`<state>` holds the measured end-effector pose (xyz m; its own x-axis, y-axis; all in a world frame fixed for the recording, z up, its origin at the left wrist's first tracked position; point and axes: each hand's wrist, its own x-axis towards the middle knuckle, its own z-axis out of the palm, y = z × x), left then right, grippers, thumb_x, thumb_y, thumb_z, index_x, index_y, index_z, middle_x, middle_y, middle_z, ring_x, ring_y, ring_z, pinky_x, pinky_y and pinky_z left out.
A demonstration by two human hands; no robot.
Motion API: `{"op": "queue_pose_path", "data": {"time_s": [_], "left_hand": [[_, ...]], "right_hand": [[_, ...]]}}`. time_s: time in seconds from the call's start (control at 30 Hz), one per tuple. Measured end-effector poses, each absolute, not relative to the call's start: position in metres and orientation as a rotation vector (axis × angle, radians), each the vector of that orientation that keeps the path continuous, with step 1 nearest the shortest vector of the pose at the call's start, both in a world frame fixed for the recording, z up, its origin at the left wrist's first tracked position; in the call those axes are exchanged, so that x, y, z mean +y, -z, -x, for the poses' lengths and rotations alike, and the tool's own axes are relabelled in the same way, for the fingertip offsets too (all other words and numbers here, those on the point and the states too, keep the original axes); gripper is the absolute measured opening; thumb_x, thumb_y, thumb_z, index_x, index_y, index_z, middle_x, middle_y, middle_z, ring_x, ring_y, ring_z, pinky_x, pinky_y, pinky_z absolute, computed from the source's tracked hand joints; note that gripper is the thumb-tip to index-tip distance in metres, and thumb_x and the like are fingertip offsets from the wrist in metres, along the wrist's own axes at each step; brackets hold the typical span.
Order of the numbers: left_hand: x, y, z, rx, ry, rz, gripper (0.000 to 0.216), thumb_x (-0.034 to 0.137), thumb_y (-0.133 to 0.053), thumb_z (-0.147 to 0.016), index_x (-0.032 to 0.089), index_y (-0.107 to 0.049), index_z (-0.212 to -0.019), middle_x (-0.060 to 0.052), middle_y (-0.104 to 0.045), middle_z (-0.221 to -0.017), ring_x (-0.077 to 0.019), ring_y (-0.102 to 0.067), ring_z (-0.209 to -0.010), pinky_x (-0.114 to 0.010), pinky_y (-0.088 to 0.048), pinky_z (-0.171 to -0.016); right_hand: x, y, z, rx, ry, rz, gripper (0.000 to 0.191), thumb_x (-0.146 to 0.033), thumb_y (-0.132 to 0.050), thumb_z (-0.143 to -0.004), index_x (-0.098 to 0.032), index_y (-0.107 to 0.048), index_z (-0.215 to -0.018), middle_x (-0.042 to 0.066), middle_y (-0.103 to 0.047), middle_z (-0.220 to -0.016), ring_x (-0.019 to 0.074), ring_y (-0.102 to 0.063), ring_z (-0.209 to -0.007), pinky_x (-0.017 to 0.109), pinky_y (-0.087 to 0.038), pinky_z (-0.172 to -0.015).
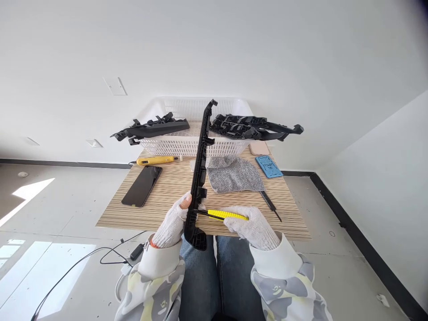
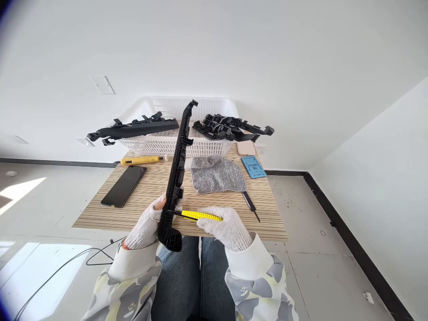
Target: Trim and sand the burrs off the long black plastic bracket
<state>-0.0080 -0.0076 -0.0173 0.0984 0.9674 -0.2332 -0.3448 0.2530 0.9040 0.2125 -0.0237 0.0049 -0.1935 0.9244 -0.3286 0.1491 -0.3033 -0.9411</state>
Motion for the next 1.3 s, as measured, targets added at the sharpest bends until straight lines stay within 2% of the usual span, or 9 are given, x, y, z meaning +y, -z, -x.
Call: {"op": "queue_pose_path", "data": {"time_s": [0.23,0.4,0.53,0.67,0.73,0.83,1.0,1.17,1.3], "left_hand": [[-0.006,0.016,0.009,1.058,-1.137,-0.876,0.048,0.065,-0.077,-0.084,0.019,-0.078,-0.098,-0.004,-0.072,-0.079,-0.0165,-0.056,-0.067,-0.027,-0.043,-0.064],[-0.005,0.013,0.007,1.040,-1.150,-0.883,0.049,0.066,-0.078,-0.083,0.019,-0.079,-0.095,-0.004,-0.071,-0.080,-0.0168,-0.055,-0.066,-0.030,-0.044,-0.065],[-0.005,0.013,0.007,1.048,-1.128,-0.890,0.047,0.065,-0.075,-0.087,0.019,-0.079,-0.099,-0.002,-0.068,-0.074,-0.0134,-0.046,-0.057,-0.028,-0.040,-0.061],[-0.005,0.016,0.008,1.019,-1.135,-0.889,0.049,0.063,-0.071,-0.090,0.019,-0.079,-0.109,-0.005,-0.074,-0.086,-0.0158,-0.057,-0.066,-0.028,-0.048,-0.069],[-0.005,0.017,0.008,1.022,-1.133,-0.886,0.049,0.062,-0.071,-0.091,0.019,-0.079,-0.112,-0.007,-0.077,-0.091,-0.0174,-0.061,-0.071,-0.029,-0.050,-0.073],[-0.005,0.018,0.008,1.020,-1.137,-0.841,0.051,0.061,-0.073,-0.089,0.019,-0.079,-0.115,-0.007,-0.078,-0.091,-0.0199,-0.065,-0.073,-0.030,-0.051,-0.071],[-0.004,0.015,0.004,1.069,-1.148,-0.780,0.052,0.065,-0.076,-0.083,0.017,-0.082,-0.102,-0.006,-0.076,-0.079,-0.0164,-0.058,-0.060,-0.030,-0.049,-0.062],[-0.003,0.012,0.002,1.057,-1.174,-0.753,0.049,0.064,-0.077,-0.082,0.018,-0.081,-0.097,-0.007,-0.079,-0.089,-0.0200,-0.067,-0.073,-0.031,-0.054,-0.073],[-0.004,0.014,0.003,1.087,-1.168,-0.757,0.047,0.062,-0.077,-0.083,0.018,-0.082,-0.100,-0.006,-0.077,-0.084,-0.0176,-0.063,-0.069,-0.028,-0.051,-0.066]], "right_hand": [[-0.022,0.000,-0.212,-1.130,-1.532,1.399,0.043,-0.048,-0.072,-0.077,-0.013,-0.083,-0.099,0.000,-0.061,-0.062,0.0069,-0.036,-0.047,0.023,-0.026,-0.045],[-0.022,0.005,-0.215,-1.253,-1.551,1.396,0.051,-0.045,-0.080,-0.071,-0.014,-0.085,-0.112,0.001,-0.064,-0.062,0.0093,-0.040,-0.049,0.024,-0.034,-0.046],[-0.025,0.004,-0.215,-1.173,-1.495,1.411,0.057,-0.046,-0.078,-0.075,-0.013,-0.083,-0.121,0.003,-0.067,-0.067,0.0107,-0.043,-0.051,0.025,-0.035,-0.046],[-0.027,0.003,-0.212,-1.177,-1.502,1.394,0.049,-0.041,-0.084,-0.069,-0.014,-0.086,-0.111,0.004,-0.070,-0.072,0.0110,-0.049,-0.055,0.025,-0.040,-0.049],[-0.026,0.005,-0.212,-1.148,-1.483,1.408,0.050,-0.042,-0.084,-0.072,-0.015,-0.086,-0.114,0.004,-0.071,-0.073,0.0111,-0.051,-0.056,0.024,-0.041,-0.049],[-0.024,0.008,-0.213,-1.180,-1.518,1.389,0.051,-0.045,-0.084,-0.072,-0.015,-0.086,-0.113,0.004,-0.071,-0.070,0.0107,-0.049,-0.054,0.024,-0.039,-0.046],[-0.024,0.005,-0.215,-1.181,-1.534,1.401,0.052,-0.046,-0.082,-0.073,-0.014,-0.085,-0.114,0.004,-0.070,-0.070,0.0108,-0.048,-0.053,0.024,-0.038,-0.046],[-0.025,0.004,-0.215,-1.202,-1.541,1.409,0.050,-0.044,-0.083,-0.071,-0.014,-0.086,-0.111,0.004,-0.070,-0.070,0.0111,-0.048,-0.055,0.024,-0.037,-0.048],[-0.022,0.009,-0.215,-1.239,-1.546,1.406,0.053,-0.045,-0.083,-0.071,-0.014,-0.085,-0.113,0.003,-0.068,-0.068,0.0103,-0.044,-0.051,0.025,-0.034,-0.045]]}}
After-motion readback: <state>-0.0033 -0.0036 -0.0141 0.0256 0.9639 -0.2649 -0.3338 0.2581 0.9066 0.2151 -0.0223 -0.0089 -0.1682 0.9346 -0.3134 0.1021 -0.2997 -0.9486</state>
